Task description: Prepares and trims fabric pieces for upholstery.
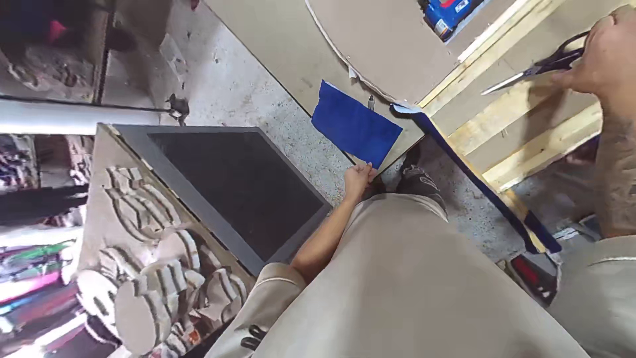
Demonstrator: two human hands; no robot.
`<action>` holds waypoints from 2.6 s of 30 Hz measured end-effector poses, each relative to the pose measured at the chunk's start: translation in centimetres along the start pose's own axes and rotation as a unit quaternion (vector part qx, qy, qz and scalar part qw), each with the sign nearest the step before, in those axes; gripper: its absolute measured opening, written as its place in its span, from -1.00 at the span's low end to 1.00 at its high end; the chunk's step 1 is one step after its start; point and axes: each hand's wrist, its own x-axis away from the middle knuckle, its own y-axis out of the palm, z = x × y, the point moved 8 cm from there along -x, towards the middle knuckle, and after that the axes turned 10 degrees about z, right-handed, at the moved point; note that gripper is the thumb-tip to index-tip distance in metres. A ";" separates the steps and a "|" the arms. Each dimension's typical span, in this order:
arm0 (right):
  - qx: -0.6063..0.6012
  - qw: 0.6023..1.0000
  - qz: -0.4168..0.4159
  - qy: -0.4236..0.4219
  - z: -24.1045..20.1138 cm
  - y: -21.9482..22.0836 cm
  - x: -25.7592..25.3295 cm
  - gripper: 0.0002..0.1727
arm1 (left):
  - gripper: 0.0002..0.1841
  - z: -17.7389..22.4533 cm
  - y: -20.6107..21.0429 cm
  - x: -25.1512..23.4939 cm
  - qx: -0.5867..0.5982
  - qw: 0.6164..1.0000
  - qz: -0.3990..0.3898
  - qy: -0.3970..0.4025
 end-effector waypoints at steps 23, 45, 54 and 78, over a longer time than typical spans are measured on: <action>-0.913 0.317 -0.116 0.230 -42.7 23.0 44.0 -0.51 | -0.33 3.6 6.1 -3.8 -0.372 0.610 -0.041 0.698; -0.988 0.063 -0.110 0.087 -47.6 28.0 39.8 -0.28 | -0.29 3.0 6.5 -4.0 -0.388 0.583 -0.014 0.714; -0.987 0.048 -0.124 0.085 -48.3 28.7 39.6 -0.35 | -0.27 3.1 6.6 -4.4 -0.387 0.585 -0.004 0.712; -0.993 0.052 -0.078 0.079 -47.4 27.9 37.1 -0.38 | -0.26 3.0 6.7 -4.3 -0.393 0.580 -0.008 0.713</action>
